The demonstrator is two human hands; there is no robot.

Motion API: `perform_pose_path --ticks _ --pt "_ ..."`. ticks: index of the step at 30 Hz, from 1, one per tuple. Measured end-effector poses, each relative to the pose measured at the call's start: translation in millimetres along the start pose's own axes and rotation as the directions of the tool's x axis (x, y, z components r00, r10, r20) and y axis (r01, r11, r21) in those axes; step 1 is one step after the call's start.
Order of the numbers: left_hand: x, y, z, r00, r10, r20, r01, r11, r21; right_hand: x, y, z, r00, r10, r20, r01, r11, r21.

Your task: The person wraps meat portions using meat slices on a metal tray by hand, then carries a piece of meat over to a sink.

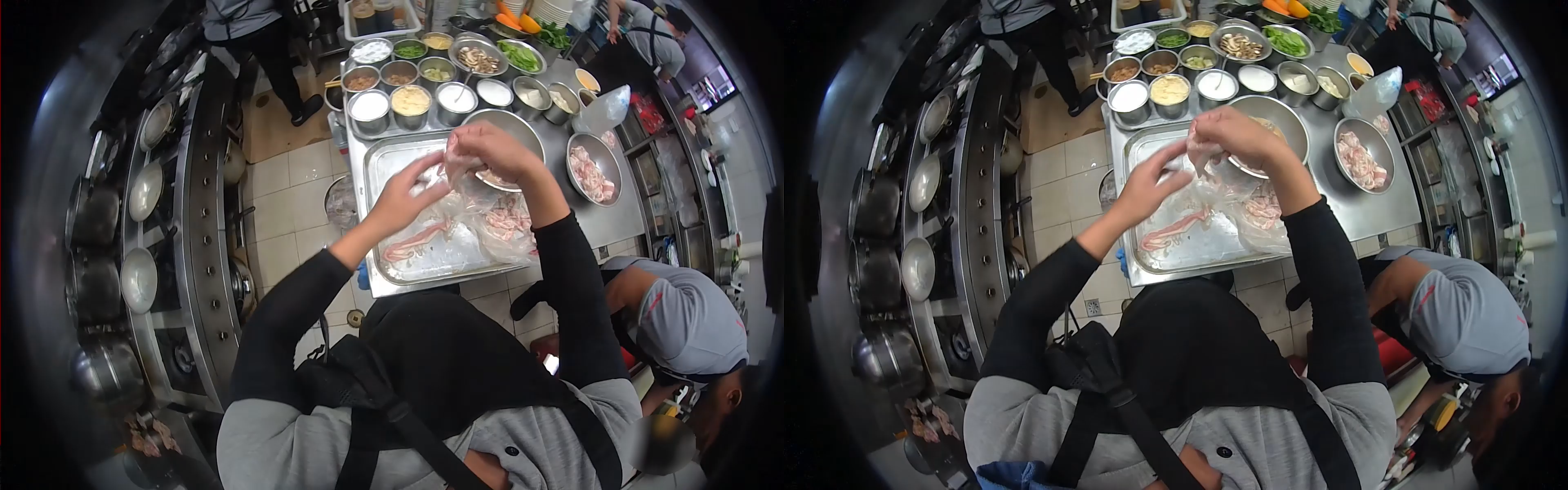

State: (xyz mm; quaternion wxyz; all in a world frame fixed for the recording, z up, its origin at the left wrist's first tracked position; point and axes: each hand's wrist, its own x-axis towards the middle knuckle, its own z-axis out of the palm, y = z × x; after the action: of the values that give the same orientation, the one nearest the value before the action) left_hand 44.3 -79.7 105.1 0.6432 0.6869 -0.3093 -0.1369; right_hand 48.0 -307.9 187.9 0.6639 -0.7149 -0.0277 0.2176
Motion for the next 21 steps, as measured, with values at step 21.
perform_pose_path --ticks 21 --pt "91.6 -98.5 -119.8 0.872 -0.361 0.329 0.214 0.888 0.408 -65.1 143.7 65.6 0.943 -0.004 -0.333 0.061 0.985 0.16"
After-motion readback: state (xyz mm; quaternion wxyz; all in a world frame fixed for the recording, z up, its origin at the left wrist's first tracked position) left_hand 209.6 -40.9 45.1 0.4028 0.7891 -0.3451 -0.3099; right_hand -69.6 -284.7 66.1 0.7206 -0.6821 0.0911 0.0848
